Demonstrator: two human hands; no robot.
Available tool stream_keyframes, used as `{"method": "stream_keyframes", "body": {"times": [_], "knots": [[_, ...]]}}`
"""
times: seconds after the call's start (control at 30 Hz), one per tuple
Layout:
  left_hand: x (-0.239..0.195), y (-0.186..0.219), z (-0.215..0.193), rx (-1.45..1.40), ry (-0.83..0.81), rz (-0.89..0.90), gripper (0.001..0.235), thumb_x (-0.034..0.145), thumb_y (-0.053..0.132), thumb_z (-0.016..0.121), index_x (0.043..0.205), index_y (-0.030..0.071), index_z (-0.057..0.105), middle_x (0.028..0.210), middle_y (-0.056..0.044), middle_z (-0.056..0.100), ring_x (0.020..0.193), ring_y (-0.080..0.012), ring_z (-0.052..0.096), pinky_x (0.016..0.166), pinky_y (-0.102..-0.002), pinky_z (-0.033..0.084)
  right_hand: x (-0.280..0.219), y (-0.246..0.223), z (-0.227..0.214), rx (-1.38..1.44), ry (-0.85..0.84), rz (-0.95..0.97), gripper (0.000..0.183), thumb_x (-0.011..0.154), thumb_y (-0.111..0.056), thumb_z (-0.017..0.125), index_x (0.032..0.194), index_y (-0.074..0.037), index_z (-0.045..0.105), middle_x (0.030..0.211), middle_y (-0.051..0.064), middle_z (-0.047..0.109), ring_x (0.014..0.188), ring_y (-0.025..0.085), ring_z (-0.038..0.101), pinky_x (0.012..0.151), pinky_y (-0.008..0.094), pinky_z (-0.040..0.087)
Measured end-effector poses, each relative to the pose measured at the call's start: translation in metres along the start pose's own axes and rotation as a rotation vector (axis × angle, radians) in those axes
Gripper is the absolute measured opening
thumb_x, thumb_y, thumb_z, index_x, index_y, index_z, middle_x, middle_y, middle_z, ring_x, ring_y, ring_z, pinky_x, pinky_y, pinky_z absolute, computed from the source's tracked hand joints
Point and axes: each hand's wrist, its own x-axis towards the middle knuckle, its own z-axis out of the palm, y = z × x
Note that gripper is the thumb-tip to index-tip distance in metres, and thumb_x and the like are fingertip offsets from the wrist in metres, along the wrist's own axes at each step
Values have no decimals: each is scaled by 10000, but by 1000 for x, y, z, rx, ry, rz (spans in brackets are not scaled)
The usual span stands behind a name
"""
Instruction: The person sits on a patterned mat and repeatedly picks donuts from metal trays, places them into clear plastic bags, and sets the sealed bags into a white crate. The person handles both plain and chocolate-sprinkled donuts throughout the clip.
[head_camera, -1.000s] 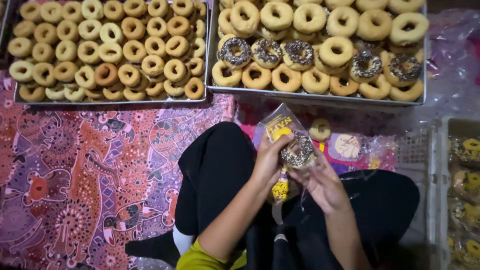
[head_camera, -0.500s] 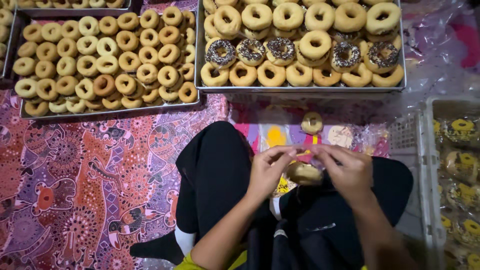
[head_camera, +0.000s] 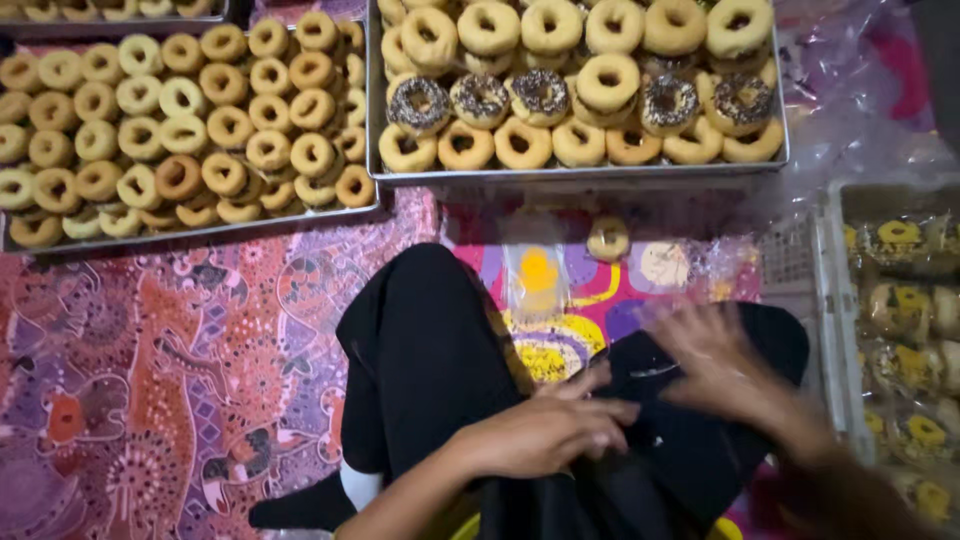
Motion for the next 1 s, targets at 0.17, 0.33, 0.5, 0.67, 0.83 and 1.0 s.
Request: {"method": "stream_keyframes", "body": {"times": [0.17,0.33,0.5,0.67,0.83,1.0], "knots": [[12,-32,9,-963,276,-174,355,1030,380,566,1323,208,671,1579,-167,492,1458,-372,409,1203,-450,309,-47,-91,83,1453,-159,213,313,776,-158,855,1044,-18,774,1209,126,744,1130,270,699,974,407,527],[-3,-41,27,-930,859,-487,235,1057,171,617,1190,6,719,1302,-245,692,1243,-308,650,1115,-413,497,3,-146,87,2075,547,780,160,896,-89,769,997,27,725,1118,131,697,1088,232,654,985,379,508],[-50,-63,22,-164,1255,-600,105,1018,76,601,976,14,674,1033,-134,649,997,-236,642,894,-359,530,67,-151,86,1995,542,743,123,955,-81,711,1001,29,741,1110,101,710,1054,207,656,964,333,498],[-121,-75,7,189,1145,-857,95,996,90,660,983,12,712,898,-111,687,865,-192,654,790,-307,518,101,-178,145,1739,170,856,133,873,-81,755,968,11,771,951,95,750,969,183,674,917,313,520],[-166,-81,33,-357,1128,-1206,195,904,125,776,1044,-9,752,749,-64,698,667,-106,602,604,-269,478,75,-229,201,1983,-17,965,142,963,-76,764,1017,37,698,944,131,723,894,190,676,866,285,534],[-122,-122,13,-457,655,-1100,336,902,156,718,1227,73,720,867,-40,750,758,-118,692,704,-287,556,77,-147,223,2160,-83,1115,411,849,-22,687,1238,-103,579,1108,31,700,966,106,692,814,265,551]]}}
